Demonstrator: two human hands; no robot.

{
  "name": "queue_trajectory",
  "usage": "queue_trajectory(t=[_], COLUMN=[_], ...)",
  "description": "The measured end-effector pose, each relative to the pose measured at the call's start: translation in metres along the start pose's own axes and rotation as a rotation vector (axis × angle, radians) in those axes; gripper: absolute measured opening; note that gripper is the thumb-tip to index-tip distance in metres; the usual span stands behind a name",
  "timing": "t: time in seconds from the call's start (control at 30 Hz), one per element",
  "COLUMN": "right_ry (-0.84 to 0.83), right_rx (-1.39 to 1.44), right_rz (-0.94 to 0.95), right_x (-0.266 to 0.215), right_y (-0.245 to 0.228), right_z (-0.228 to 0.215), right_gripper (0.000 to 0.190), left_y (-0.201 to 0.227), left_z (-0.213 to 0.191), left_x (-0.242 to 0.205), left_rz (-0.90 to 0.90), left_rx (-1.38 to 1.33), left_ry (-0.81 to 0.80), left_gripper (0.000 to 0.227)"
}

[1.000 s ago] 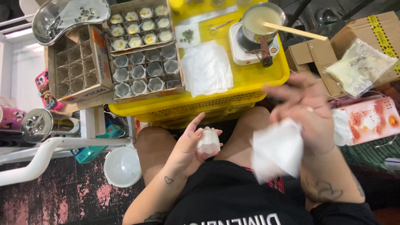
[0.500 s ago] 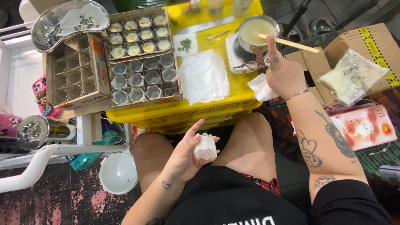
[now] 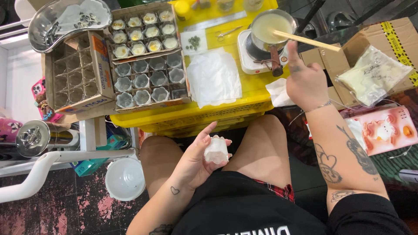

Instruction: Cleaning glass jars with a tissue and organizing metal candle containers at a workshop station.

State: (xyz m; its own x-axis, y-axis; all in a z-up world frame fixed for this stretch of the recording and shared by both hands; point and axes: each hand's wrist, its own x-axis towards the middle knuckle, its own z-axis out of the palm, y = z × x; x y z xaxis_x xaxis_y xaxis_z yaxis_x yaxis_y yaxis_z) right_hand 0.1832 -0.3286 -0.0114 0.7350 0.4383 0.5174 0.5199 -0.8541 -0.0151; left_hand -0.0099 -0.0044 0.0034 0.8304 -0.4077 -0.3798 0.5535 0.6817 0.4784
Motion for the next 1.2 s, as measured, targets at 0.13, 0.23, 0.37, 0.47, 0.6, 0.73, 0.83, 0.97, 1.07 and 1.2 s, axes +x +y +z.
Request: queue_trajectory(t=[0.13, 0.23, 0.37, 0.47, 0.6, 0.73, 0.83, 0.97, 1.07, 1.2], right_ry=[0.045, 0.105, 0.004, -0.193, -0.443, -0.469, -0.351, 0.039, 0.199, 0.165], right_rx=[0.427, 1.315, 2.112, 2.472, 2.789, 2.756, 2.57, 1.544, 0.632, 0.105], right_rz=[0.245, 0.687, 0.712, 0.563, 0.387, 0.362, 0.44, 0.276, 0.106, 0.028], right_x=[0.001, 0.005, -0.024, -0.033, -0.034, -0.039, -0.044, -0.039, -0.02, 0.01], right_y=[-0.039, -0.078, -0.094, -0.1, -0.12, -0.136, -0.141, -0.121, -0.074, -0.033], right_z=[-0.054, -0.1, -0.105, -0.109, -0.118, -0.125, -0.123, -0.099, -0.073, -0.049], right_gripper=[0.102, 0.098, 0.1, 0.099, 0.097, 0.098, 0.095, 0.044, 0.027, 0.037], left_y=[0.001, -0.003, -0.001, 0.003, 0.0, -0.002, -0.005, -0.007, -0.013, -0.012], left_z=[0.001, -0.006, 0.0, 0.011, 0.006, 0.002, -0.001, -0.006, -0.016, -0.014], left_x=[-0.001, -0.001, -0.006, -0.006, -0.007, -0.017, -0.021, -0.022, -0.022, -0.025], left_rz=[0.015, 0.065, 0.163, 0.212, 0.24, 0.256, 0.258, 0.238, 0.209, 0.212], left_rx=[-0.026, -0.086, -0.126, -0.125, -0.126, -0.092, -0.109, -0.173, -0.229, -0.164], left_ry=[-0.016, -0.049, -0.167, -0.213, -0.222, -0.268, -0.359, -0.352, -0.379, -0.364], left_gripper=[0.086, 0.082, 0.077, 0.069, 0.057, 0.057, 0.06, 0.067, 0.068, 0.069])
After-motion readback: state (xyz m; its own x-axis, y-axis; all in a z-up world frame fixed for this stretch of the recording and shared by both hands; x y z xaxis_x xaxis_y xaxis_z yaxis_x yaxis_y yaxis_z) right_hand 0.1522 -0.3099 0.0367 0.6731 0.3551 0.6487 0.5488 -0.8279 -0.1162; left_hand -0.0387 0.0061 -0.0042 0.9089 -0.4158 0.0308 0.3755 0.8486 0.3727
